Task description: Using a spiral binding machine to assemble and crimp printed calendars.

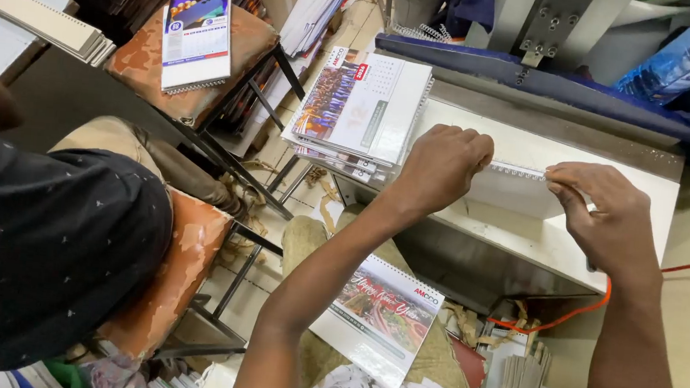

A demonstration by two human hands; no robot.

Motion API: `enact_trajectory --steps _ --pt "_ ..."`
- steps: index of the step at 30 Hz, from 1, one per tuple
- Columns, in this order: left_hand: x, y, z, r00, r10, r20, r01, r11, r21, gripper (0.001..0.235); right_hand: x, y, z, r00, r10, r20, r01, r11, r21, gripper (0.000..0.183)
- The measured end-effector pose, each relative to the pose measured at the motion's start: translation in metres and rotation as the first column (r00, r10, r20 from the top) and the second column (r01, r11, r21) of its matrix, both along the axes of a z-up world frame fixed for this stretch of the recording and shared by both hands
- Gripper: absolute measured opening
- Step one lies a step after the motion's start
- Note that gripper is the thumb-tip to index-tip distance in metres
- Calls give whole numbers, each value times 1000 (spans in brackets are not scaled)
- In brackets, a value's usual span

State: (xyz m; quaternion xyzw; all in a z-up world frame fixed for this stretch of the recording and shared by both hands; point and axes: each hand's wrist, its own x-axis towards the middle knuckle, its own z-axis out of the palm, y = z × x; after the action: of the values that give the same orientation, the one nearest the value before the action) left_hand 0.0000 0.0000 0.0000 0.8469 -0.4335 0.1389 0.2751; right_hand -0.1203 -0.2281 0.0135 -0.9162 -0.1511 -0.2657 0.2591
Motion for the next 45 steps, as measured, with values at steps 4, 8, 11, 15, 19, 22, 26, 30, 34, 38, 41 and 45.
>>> enact_trajectory --steps 4,8,11,15,19,22,26,30,34,38,41,45 --pt "-3 2 -7 987 2 163 -9 999 37 28 1 4 -9 987 15 162 5 992 -126 10" --pt "-6 11 -10 992 -74 105 68 996 55 18 -4 5 -15 986 -4 165 31 987 -159 10" --pt "-10 19 8 983 -166 80 169 985 -35 11 -13 12 1 986 17 163 2 993 -119 8" --pt "7 0 24 976 -92 195 134 968 -211 14 3 2 3 981 -88 171 102 992 -73 14" --pt "53 -53 -46 965 211 156 -188 970 -152 42 110 -38 -84 974 -226 0 226 973 -43 5" --pt "63 -80 -112 955 269 -123 -238 947 216 37 184 -53 -146 980 -151 131 144 988 62 13" --pt "59 -80 -145 933 192 -304 -104 954 281 43 214 -37 -172 859 -488 -154 455 866 -207 7" --pt "71 -79 -127 916 204 -344 -149 972 180 43 247 -46 -208 794 -607 10 602 785 -148 24" --pt "99 -96 -137 908 238 -345 -177 964 199 41 275 -51 -223 753 -657 28 656 748 -103 38" --pt "119 -102 -161 918 238 -318 -209 970 123 33 285 -53 -242 689 -722 62 721 674 -157 45" --pt "127 -104 -166 921 252 -296 -234 968 96 30 258 -34 -208 713 -692 110 700 693 -172 30" --pt "132 -101 -149 924 276 -264 -262 961 87 34 223 -6 -176 763 -646 11 625 733 -268 27"
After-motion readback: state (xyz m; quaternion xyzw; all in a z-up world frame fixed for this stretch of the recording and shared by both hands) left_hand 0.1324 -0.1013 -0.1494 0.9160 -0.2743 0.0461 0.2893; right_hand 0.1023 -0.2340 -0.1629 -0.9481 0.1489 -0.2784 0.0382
